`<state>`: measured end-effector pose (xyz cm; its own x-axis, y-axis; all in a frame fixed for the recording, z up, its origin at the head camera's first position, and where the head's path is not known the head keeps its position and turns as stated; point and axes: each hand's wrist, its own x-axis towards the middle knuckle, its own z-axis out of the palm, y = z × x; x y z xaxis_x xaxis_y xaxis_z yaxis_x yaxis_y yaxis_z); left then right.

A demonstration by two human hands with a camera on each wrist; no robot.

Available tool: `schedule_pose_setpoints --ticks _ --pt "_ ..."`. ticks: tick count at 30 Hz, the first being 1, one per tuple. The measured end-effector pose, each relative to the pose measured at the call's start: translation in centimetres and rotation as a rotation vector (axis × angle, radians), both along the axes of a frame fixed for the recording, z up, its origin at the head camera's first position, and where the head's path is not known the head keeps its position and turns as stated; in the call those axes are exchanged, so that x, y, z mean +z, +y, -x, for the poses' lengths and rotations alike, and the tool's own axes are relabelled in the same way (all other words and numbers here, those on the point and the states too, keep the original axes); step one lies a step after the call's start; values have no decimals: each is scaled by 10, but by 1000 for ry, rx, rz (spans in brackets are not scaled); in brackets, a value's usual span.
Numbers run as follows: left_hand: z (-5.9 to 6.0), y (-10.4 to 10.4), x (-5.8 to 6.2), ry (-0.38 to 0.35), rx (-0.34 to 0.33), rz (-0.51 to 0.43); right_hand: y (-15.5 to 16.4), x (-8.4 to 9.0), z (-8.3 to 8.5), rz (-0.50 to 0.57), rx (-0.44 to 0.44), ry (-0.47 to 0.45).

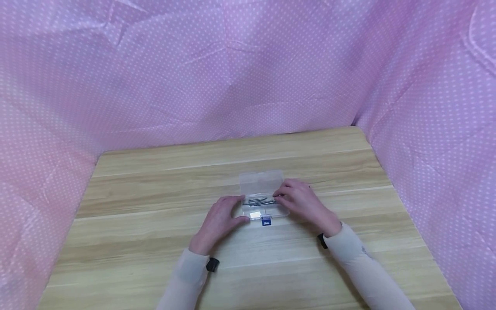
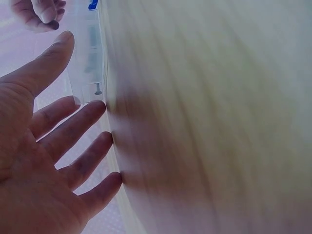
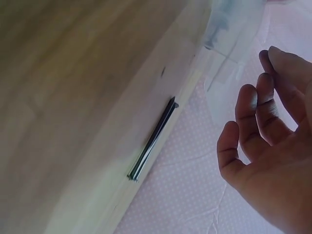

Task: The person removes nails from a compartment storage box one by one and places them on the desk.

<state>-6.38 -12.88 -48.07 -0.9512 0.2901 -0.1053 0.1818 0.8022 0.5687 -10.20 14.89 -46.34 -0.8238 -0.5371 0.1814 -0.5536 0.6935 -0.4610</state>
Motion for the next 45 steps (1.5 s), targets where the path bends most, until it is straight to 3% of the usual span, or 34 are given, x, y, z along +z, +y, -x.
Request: schedule_pose_setpoints --ticks 34,45 --pt "-2 1 0 5 23 -30 -19 0 17 -157 46 -147" --pt "-2 1 1 -5 26 -32 -21 6 23 -212 121 -145"
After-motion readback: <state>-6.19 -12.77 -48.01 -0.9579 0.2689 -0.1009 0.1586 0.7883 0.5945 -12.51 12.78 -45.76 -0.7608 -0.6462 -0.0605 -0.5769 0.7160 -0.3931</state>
